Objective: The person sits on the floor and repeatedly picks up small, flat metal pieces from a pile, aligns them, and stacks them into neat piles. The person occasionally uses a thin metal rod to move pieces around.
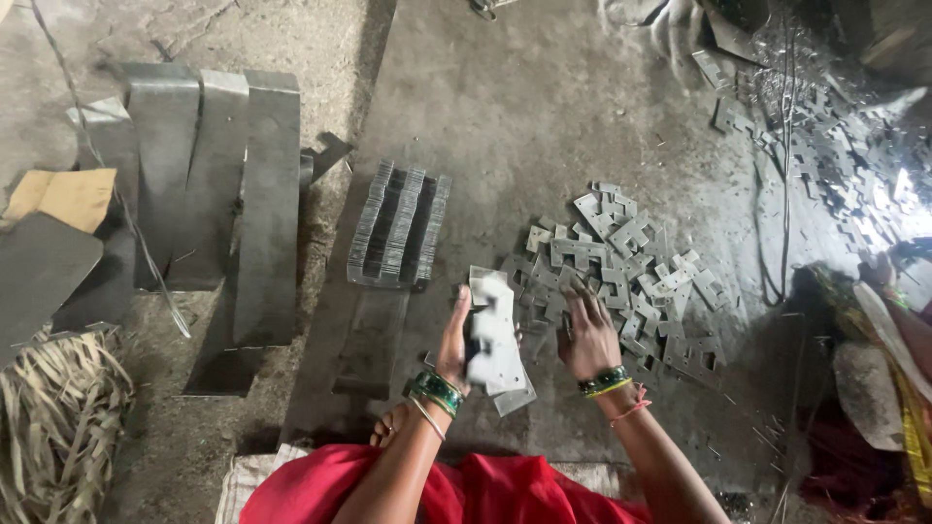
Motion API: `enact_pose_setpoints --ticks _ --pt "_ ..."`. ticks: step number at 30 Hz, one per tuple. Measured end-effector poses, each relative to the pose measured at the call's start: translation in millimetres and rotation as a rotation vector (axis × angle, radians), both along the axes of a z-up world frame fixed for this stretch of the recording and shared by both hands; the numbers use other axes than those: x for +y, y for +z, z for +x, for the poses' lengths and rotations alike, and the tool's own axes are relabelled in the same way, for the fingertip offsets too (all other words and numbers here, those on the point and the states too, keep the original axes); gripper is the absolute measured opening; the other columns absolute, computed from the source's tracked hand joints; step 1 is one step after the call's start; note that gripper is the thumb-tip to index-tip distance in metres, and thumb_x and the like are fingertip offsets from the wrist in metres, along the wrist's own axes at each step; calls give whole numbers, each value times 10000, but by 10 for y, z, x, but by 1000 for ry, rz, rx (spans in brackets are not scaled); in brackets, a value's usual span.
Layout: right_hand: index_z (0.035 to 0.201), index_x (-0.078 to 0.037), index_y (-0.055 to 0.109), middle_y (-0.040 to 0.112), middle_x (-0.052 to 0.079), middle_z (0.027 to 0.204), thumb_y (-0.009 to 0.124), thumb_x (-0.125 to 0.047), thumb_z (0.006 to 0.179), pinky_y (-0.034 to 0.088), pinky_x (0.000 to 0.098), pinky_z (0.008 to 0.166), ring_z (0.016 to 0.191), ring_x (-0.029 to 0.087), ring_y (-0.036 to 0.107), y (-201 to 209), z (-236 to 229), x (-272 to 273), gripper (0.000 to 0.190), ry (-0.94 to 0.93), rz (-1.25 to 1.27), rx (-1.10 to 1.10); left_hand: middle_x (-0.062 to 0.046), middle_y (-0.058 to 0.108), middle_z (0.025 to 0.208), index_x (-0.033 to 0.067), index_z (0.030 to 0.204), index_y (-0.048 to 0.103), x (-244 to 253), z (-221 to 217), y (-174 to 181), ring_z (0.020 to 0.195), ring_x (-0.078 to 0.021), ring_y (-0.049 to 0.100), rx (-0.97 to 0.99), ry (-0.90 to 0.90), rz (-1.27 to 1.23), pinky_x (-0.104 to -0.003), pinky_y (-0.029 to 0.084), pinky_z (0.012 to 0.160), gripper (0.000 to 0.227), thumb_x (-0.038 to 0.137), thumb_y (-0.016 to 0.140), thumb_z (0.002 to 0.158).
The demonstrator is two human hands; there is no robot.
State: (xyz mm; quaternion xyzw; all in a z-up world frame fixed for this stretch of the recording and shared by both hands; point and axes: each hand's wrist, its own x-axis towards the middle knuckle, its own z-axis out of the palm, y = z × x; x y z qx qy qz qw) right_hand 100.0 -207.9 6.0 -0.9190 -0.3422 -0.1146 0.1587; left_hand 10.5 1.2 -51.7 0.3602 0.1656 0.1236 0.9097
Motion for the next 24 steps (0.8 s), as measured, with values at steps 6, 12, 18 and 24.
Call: enact_pose_setpoints --ticks 6,12,18,24 --pt "1396 -100 553 521 138 1472 673 -125 833 420 433 1147 1380 374 463 -708 334 383 576 80 -214 224 -158 732 961 41 1201 647 33 -130 251 796 -272 737 53 -205 -313 -407 619 704 561 539 638 943" --pt "1348 -214 611 401 141 1598 684 -173 780 199 613 1183 1444 393 290 -813 936 944 574 268 -667 38 -58 720 956 85 1231 665 132 -57 456 779 -176 721 76 -122 -407 -354 617 698 537 522 676 920" --pt "1219 -241 671 548 103 1416 587 -134 906 322 561 1154 1407 339 421 -500 1143 1075 341 386 -837 -56 -8 675 946 121 1224 655 97 -40 267 805 -150 667 100 -54 -390 -343 565 704 509 497 735 891" --pt "1283 -309 667 705 -31 1117 552 -93 1013 608 374 680 844 225 720 416 901 732 365 -171 -501 349 21 557 1456 95 1512 562 116 103 -275 1335 -83 494 -22 -21 55 -287 371 1115 669 536 590 1010"
